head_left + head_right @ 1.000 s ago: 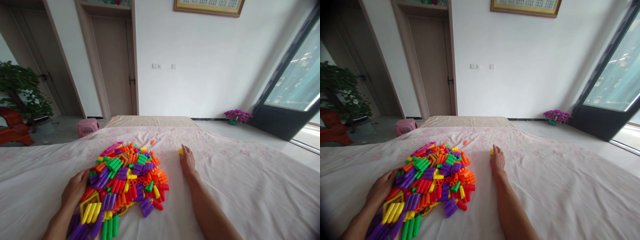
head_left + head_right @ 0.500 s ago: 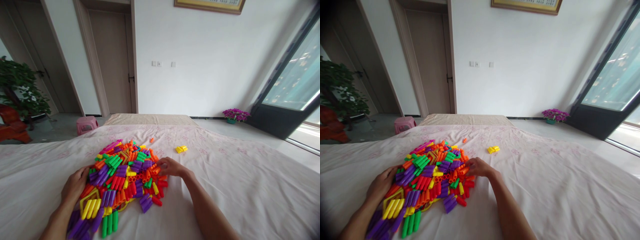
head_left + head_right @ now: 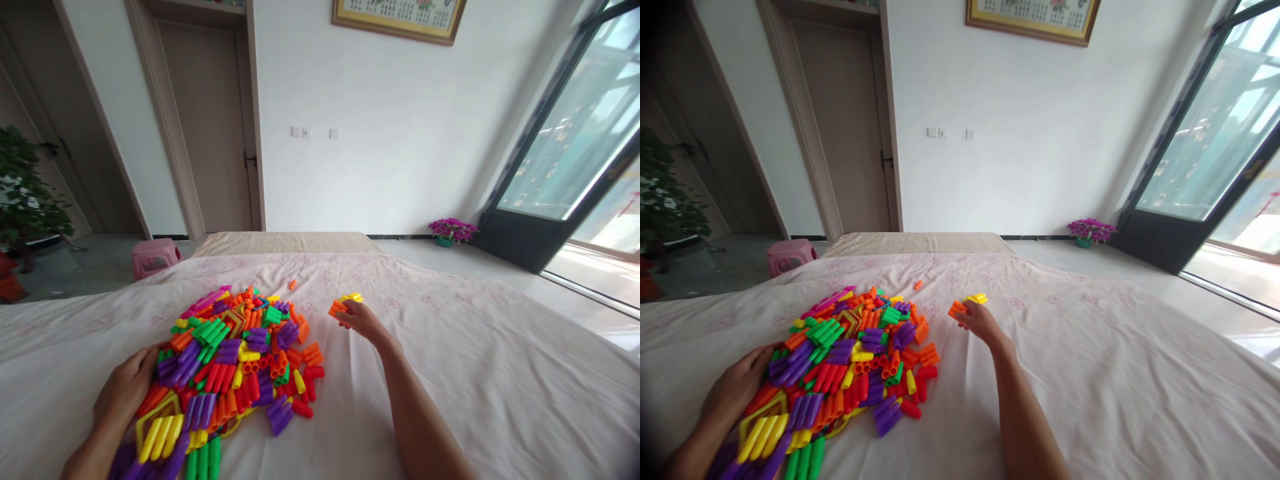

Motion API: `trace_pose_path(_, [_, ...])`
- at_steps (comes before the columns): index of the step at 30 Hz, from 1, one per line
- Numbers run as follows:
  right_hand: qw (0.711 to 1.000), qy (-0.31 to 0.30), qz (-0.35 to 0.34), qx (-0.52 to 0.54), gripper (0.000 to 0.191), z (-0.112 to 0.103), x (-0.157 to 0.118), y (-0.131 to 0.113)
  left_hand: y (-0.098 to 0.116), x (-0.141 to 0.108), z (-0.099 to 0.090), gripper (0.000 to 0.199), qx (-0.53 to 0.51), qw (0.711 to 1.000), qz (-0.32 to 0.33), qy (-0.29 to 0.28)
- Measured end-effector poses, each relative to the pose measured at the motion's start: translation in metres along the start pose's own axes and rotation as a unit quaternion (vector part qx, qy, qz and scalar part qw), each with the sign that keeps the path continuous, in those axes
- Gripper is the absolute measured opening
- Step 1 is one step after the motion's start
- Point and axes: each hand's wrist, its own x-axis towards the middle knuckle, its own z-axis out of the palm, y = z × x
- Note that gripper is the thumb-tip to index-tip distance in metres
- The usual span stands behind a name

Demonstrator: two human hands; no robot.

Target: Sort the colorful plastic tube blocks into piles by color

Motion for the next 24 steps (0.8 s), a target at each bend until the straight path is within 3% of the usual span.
trace_pose_path(3, [0.997, 0.012, 0.044, -0.068, 0.016, -0.018, 0.0, 0.022, 0.004, -0.001, -0.003, 0.063, -0.035, 0.999, -0.032, -0.024])
trace_pose_path(8, [0.991, 0.056, 0.03, -0.119, 0.028, -0.02, 0.003, 0.044, 0.005, 0.0, -0.004, 0.062, -0.04, 0.998, -0.047, -0.031])
trace_pose_path(19, [0.981, 0.034, 0.089, -0.168, 0.03, -0.033, 0.0, 0.046, -0.007, 0.007, 0.002, 0.068, -0.037, 0.998, -0.045, -0.036])
trace_pose_path(24, [0.937, 0.105, 0.134, -0.304, 0.047, -0.042, -0.004, 0.044, -0.009, 0.008, 0.003, 0.066, 0.019, 1.0, -0.02, -0.003])
